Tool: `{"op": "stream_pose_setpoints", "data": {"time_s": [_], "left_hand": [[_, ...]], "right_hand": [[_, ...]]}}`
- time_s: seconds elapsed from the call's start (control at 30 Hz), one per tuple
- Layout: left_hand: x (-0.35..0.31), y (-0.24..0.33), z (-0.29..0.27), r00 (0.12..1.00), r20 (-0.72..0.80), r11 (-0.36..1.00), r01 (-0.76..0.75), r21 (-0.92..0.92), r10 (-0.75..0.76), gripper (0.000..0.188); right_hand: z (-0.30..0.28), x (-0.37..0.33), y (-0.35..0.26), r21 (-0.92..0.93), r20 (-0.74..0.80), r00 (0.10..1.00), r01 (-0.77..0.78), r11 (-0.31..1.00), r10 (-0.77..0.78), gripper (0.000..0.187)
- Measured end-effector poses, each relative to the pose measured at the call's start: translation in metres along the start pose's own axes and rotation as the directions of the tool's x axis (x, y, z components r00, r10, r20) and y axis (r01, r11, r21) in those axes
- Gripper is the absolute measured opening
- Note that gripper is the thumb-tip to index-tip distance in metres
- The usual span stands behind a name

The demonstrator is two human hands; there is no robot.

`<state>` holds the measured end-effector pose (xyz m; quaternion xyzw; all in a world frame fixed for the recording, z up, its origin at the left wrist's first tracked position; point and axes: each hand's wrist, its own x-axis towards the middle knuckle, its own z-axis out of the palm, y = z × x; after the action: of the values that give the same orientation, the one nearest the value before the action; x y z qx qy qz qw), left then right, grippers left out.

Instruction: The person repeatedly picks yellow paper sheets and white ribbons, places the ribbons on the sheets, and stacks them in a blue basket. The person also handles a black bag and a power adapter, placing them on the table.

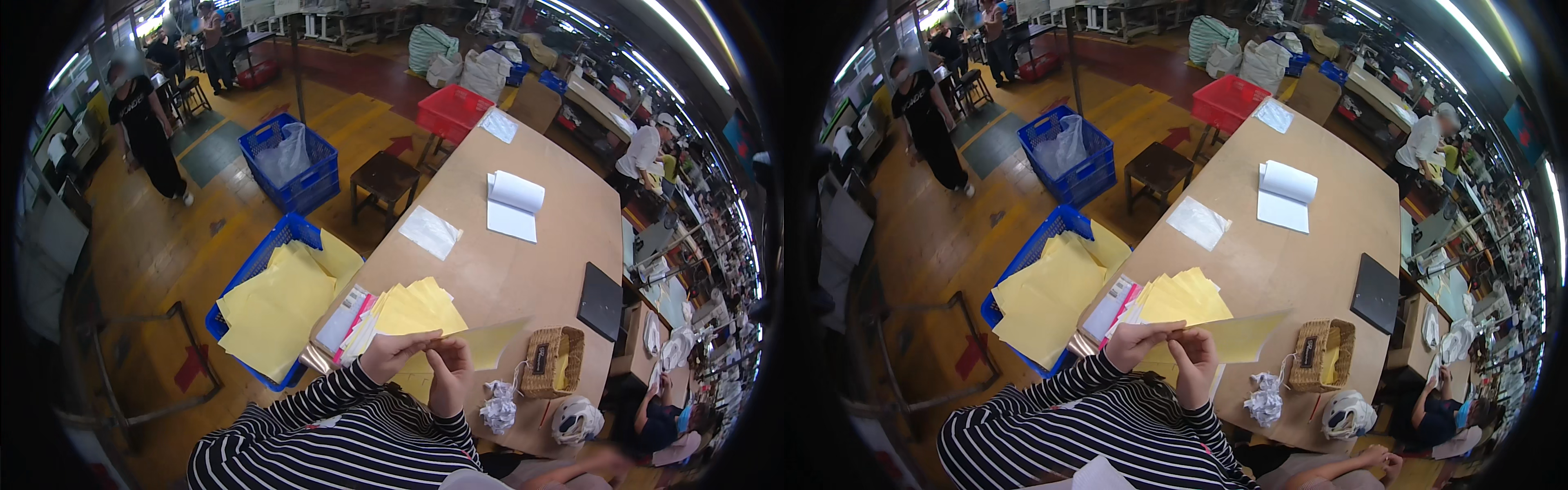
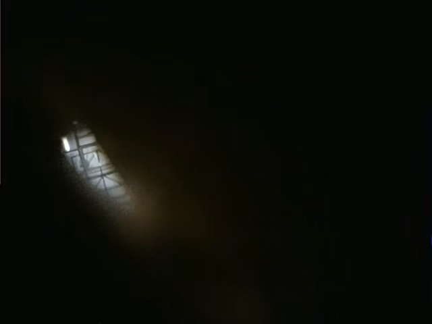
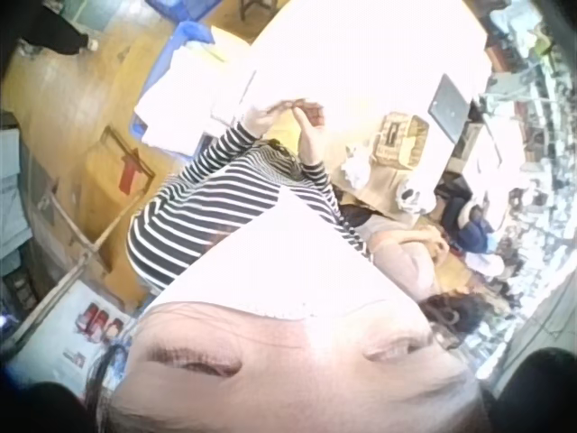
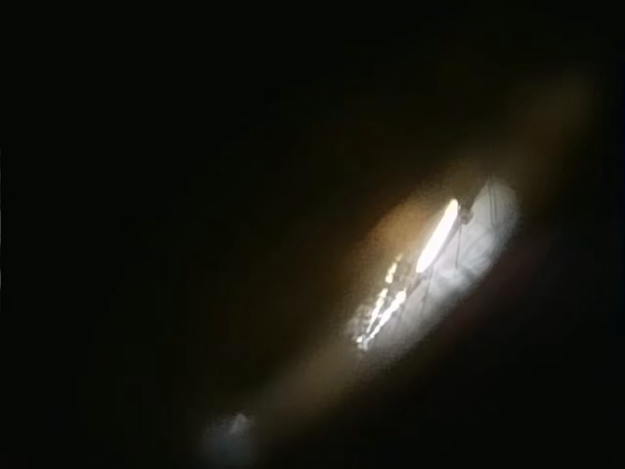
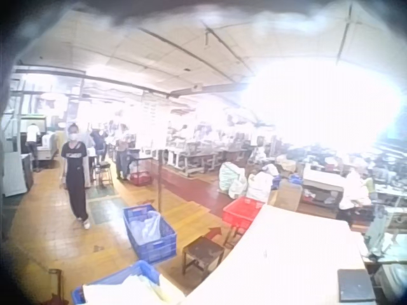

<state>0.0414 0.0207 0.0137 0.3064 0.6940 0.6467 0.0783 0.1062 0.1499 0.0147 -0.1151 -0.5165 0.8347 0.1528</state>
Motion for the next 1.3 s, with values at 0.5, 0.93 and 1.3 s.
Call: {"op": "stream_pose_setpoints", "data": {"time_s": [0.5, 0.93, 1.3], "left_hand": [[0.007, -0.001, 0.0, 0.997, 0.051, 0.999, -0.05, 0.011, 0.05, 0.035], [0.014, -0.008, -0.018, 0.961, 0.257, 0.995, -0.097, -0.036, 0.103, 0.038], [0.013, -0.014, -0.02, 0.907, 0.421, 0.969, -0.106, 0.223, 0.002, 0.04]], "right_hand": [[-0.004, 0.011, 0.013, -0.205, 0.07, 0.989, 0.144, 0.968, -0.132, 0.01], [-0.028, 0.014, -0.002, -0.062, 0.235, 0.96, -0.141, 0.988, 0.151, 0.016], [-0.027, 0.011, -0.002, -0.01, 0.181, 0.972, -0.152, 0.988, 0.151, 0.008]]}}
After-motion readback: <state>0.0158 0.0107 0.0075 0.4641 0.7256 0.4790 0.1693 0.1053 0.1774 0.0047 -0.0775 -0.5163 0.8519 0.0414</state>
